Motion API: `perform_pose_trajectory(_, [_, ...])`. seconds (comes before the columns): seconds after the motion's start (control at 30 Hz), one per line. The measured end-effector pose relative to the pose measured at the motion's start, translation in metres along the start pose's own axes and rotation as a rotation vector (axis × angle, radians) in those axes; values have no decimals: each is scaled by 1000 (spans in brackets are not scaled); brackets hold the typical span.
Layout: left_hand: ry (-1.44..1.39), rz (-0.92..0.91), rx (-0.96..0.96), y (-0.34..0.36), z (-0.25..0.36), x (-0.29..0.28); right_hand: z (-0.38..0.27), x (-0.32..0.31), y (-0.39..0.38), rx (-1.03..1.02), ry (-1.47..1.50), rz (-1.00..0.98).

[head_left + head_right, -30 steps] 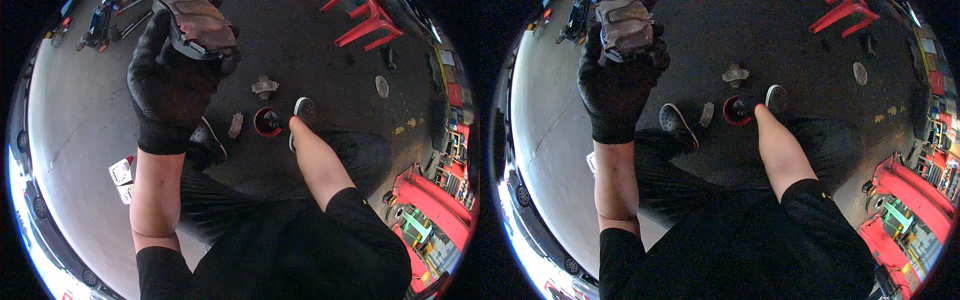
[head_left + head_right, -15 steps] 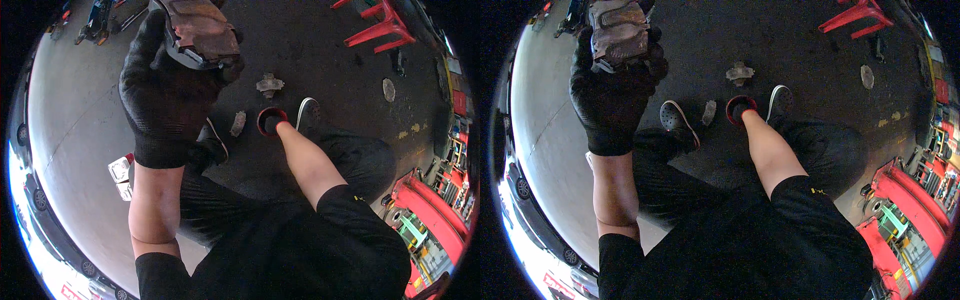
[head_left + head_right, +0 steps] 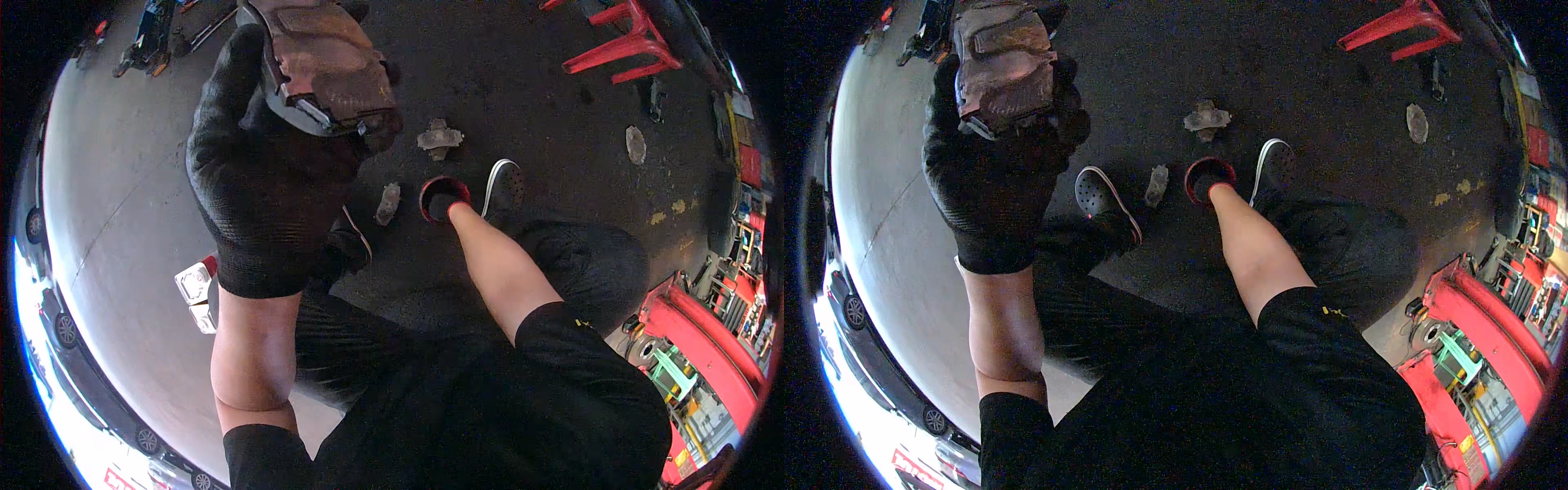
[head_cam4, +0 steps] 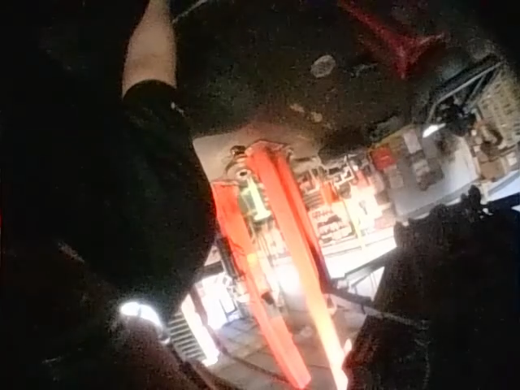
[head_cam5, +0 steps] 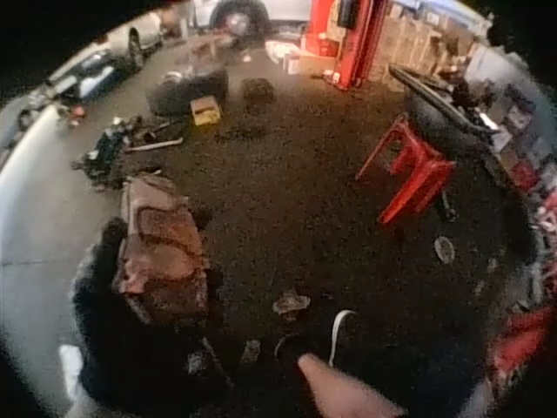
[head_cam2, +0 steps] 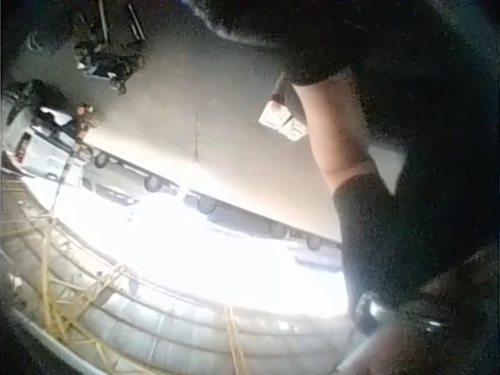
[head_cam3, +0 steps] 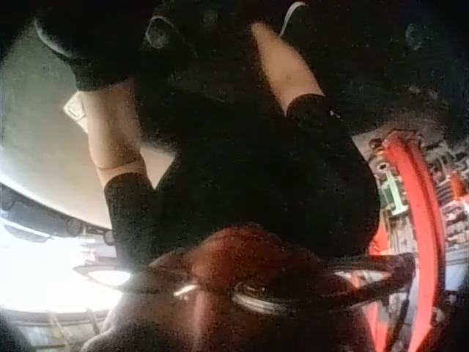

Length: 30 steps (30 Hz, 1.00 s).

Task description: Applying grease to new brake pads and checking them for installation preparation.

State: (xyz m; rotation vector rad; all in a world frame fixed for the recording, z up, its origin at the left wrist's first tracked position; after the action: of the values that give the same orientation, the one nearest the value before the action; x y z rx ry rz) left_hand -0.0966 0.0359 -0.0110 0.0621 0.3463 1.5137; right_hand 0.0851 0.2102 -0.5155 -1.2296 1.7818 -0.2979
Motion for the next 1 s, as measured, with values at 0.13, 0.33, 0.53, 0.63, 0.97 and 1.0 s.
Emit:
perform_pose_trajectory(0.13, [143,2,172,5,7,2,-4,-1,-3,-101,-118,55])
perform_pose_trajectory(0.33, [421,18,266,-6,8,1,-9,-2,-7,-241,-262,90])
perform_pose_trajectory(0.53, [-92,-31,183,2,-6,3,-16,-4,-7,-397,-392,84])
perform_pose_trajectory(0.63, [-496,-21,-225,-3,-11,5,-22,-6,-12,-502,-495,30])
perform_pose_trajectory(0.97, [-1060,-205,-513,-3,4,-7,-159,-149,-42,-840,-684,-126])
perform_pose_trajectory(1.0, [-1101,-249,-525,-3,1,-10,-186,-174,-54,-815,-638,-209])
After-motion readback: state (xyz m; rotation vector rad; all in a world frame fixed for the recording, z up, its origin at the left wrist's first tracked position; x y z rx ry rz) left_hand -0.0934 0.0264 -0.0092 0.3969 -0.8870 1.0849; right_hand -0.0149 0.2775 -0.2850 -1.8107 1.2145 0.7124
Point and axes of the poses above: each hand's wrist, its own y-axis towards the middle knuckle, its own x-axis out of the palm, z = x × y, the point moved 3 cm from there along y, towards the middle knuckle, and after that the axes turned 14 degrees about z, right-handed, at the moved point
